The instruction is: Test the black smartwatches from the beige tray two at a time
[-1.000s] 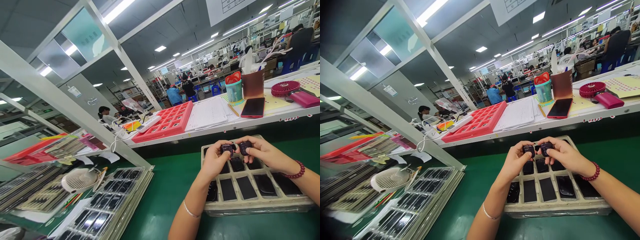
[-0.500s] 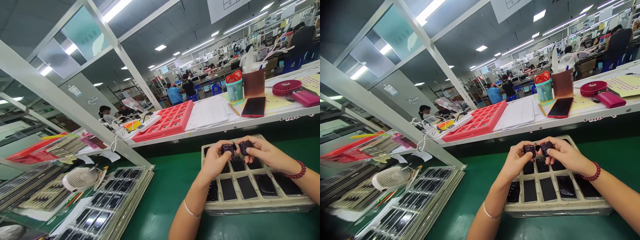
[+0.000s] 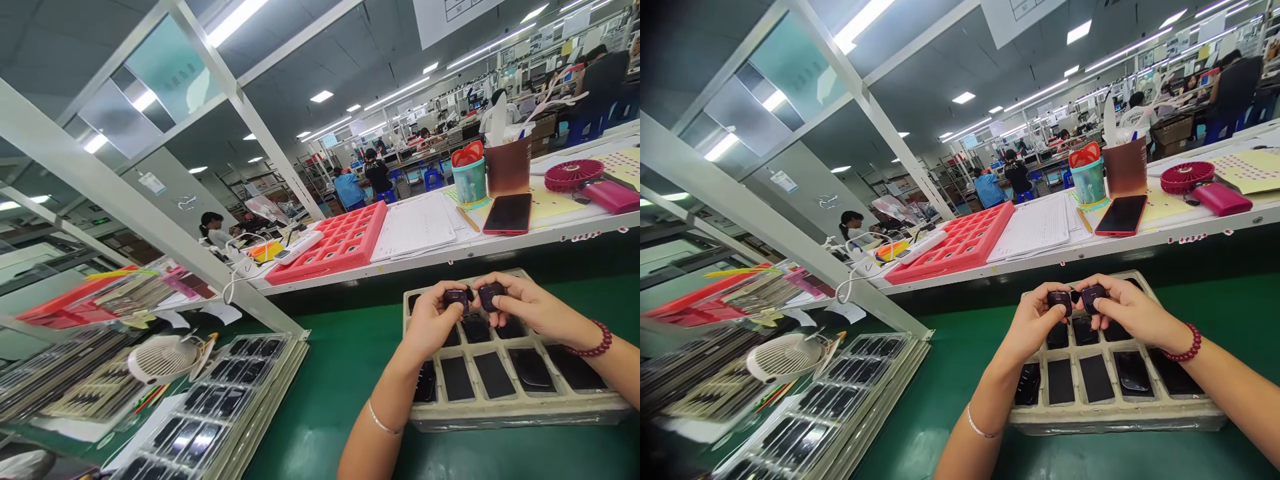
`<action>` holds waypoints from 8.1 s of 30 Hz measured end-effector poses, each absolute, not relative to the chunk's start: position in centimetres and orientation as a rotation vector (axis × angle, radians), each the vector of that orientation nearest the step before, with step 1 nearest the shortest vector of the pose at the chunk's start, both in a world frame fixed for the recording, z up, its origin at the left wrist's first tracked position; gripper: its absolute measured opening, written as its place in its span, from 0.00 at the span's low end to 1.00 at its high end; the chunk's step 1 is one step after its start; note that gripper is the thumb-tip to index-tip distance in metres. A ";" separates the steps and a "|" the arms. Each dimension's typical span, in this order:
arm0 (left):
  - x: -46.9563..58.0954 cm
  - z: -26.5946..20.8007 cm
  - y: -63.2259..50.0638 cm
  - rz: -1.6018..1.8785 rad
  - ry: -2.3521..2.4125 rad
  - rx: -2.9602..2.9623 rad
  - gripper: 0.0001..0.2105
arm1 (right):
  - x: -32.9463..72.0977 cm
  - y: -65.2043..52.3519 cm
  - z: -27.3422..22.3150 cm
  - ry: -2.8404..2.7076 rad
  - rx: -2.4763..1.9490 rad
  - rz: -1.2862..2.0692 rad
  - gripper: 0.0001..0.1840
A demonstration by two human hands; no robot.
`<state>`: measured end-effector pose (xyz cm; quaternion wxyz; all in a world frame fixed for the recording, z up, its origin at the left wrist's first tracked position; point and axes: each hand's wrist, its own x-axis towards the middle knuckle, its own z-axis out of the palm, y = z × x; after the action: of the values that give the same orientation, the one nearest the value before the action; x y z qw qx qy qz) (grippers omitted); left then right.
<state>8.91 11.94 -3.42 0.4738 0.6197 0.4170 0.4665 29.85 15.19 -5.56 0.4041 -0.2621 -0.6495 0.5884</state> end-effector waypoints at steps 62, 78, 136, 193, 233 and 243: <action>8.8 -3.4 11.9 1.205 1.064 1.500 0.22 | 29.6 14.6 -5.1 -1.682 -0.680 1.326 0.25; 8.8 -3.8 12.0 1.177 1.062 1.560 0.26 | 29.6 14.8 -5.1 -1.655 -0.675 1.344 0.23; 8.5 -2.7 11.7 1.178 1.084 1.413 0.21 | 30.2 14.9 -5.0 -1.582 -0.574 1.462 0.20; 8.9 -3.2 11.4 1.185 1.094 1.568 0.20 | 30.1 14.6 -5.2 -1.676 -0.648 1.331 0.19; 8.9 -3.1 11.7 1.216 1.002 1.396 0.33 | 29.8 15.8 -7.0 -1.522 -0.535 1.506 0.38; 8.7 -3.2 11.7 1.283 0.870 1.268 0.34 | 29.8 15.1 -5.8 -1.381 -0.568 1.535 0.35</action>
<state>8.74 11.66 -3.19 0.5394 0.5331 0.3658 0.5396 29.75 15.09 -5.80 0.4794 -0.2326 -0.5660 0.6291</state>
